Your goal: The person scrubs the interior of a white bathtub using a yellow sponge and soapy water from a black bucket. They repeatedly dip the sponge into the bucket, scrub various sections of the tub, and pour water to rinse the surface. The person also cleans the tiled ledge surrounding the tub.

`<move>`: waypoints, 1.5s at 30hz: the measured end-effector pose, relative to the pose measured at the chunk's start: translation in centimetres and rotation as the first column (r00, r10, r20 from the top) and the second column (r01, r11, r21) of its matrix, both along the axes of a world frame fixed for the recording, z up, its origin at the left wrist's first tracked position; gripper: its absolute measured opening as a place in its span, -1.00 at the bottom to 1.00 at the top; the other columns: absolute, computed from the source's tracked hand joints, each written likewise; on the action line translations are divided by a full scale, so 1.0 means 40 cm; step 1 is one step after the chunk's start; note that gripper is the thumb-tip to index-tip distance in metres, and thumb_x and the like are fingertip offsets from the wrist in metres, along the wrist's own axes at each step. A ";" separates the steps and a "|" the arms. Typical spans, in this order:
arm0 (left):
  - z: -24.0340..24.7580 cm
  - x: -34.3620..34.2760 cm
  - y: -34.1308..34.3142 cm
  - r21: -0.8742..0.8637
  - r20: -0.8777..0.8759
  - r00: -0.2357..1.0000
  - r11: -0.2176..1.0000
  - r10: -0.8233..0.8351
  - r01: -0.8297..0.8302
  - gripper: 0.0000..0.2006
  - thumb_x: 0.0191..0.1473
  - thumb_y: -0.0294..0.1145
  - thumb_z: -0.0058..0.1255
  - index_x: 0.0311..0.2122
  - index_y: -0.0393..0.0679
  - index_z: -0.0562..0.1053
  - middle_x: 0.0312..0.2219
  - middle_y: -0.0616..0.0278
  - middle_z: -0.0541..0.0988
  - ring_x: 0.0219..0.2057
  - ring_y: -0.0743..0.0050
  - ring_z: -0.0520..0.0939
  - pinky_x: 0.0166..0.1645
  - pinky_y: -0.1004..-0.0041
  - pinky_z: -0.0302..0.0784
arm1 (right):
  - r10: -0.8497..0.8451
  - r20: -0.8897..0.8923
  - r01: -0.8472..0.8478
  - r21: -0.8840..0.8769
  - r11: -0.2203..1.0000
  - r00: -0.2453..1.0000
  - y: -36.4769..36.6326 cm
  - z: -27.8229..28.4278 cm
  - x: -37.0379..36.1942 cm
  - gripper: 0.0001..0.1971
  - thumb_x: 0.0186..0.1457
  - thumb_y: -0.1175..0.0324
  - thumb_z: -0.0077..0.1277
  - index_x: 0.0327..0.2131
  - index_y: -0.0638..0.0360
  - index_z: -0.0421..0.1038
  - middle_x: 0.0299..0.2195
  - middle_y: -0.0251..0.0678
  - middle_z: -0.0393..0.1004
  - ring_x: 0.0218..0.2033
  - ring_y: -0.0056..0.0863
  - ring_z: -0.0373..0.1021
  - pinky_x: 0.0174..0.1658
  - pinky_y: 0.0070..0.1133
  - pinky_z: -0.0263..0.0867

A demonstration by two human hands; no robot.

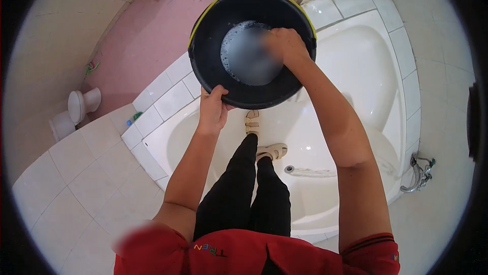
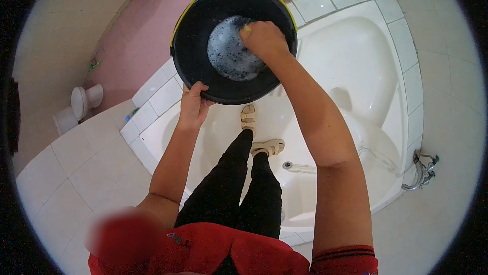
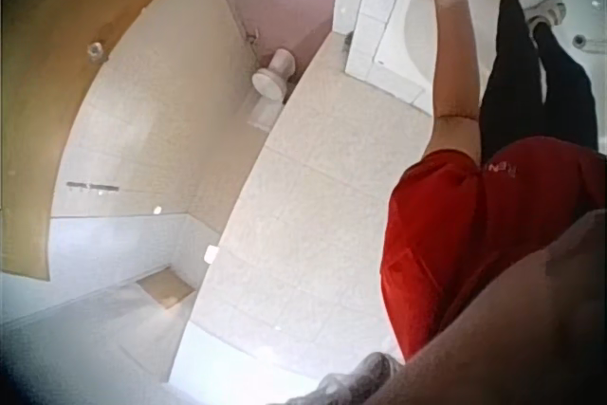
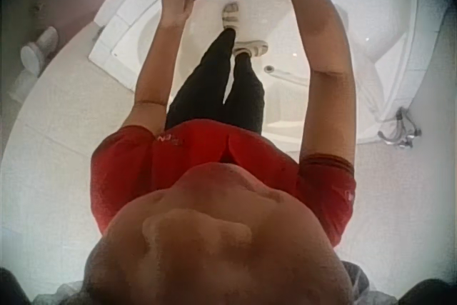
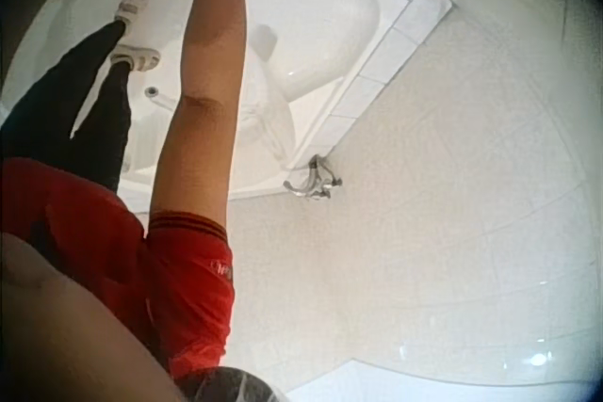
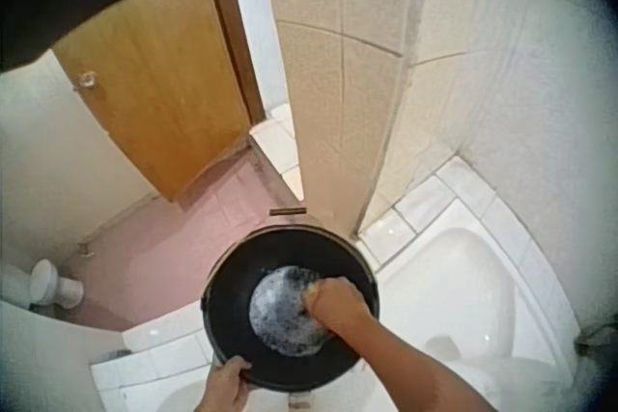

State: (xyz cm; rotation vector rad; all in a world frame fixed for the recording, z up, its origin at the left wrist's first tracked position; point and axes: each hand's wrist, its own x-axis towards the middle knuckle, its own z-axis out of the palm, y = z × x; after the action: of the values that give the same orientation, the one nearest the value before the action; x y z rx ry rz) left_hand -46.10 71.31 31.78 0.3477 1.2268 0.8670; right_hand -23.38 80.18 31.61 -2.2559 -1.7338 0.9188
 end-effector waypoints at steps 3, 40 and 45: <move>-0.011 -0.013 0.006 -0.032 0.008 1.000 0.999 -0.001 0.002 -0.54 -0.03 -0.60 -0.19 0.05 -0.14 0.14 -0.17 0.08 0.46 -0.30 0.15 0.63 -0.32 0.19 0.72 | 0.047 -0.011 -0.047 0.024 0.999 0.999 0.011 0.025 -0.016 -0.63 0.04 0.07 -0.08 -0.30 0.13 0.56 -0.32 0.03 0.54 -0.24 -0.01 0.48 -0.09 -0.25 0.40; -0.559 -0.464 -1.291 -0.352 -0.931 0.184 0.907 -0.315 -0.230 -0.22 0.03 -0.14 0.12 0.26 -0.26 0.06 0.24 -0.19 0.09 0.28 -0.20 0.04 0.32 0.05 -0.04 | 0.881 0.408 -0.959 0.243 0.149 0.240 -0.432 -0.468 -0.228 -0.72 0.05 0.43 -0.13 -0.13 0.15 0.43 0.15 -0.41 0.26 0.17 -0.40 0.13 0.12 -0.42 0.11; -0.572 -0.586 -1.275 -0.551 -0.816 -0.069 0.807 -0.575 -0.213 -0.10 -0.06 -0.02 0.17 0.33 0.09 -0.04 0.33 -0.03 -0.16 0.33 -0.18 -0.16 0.28 -0.25 -0.16 | 0.831 0.519 -0.979 -0.122 -0.161 -0.202 -0.467 -0.642 0.017 -0.57 0.10 0.36 -0.15 0.05 0.28 0.34 0.15 -0.19 0.21 0.20 -0.36 0.08 0.22 -0.39 0.04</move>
State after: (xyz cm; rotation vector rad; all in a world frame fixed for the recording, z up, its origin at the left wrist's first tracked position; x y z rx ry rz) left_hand -69.55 20.32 8.92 0.7527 2.7147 -0.3564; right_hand -22.71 61.51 5.92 -0.2965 -3.4944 -0.0725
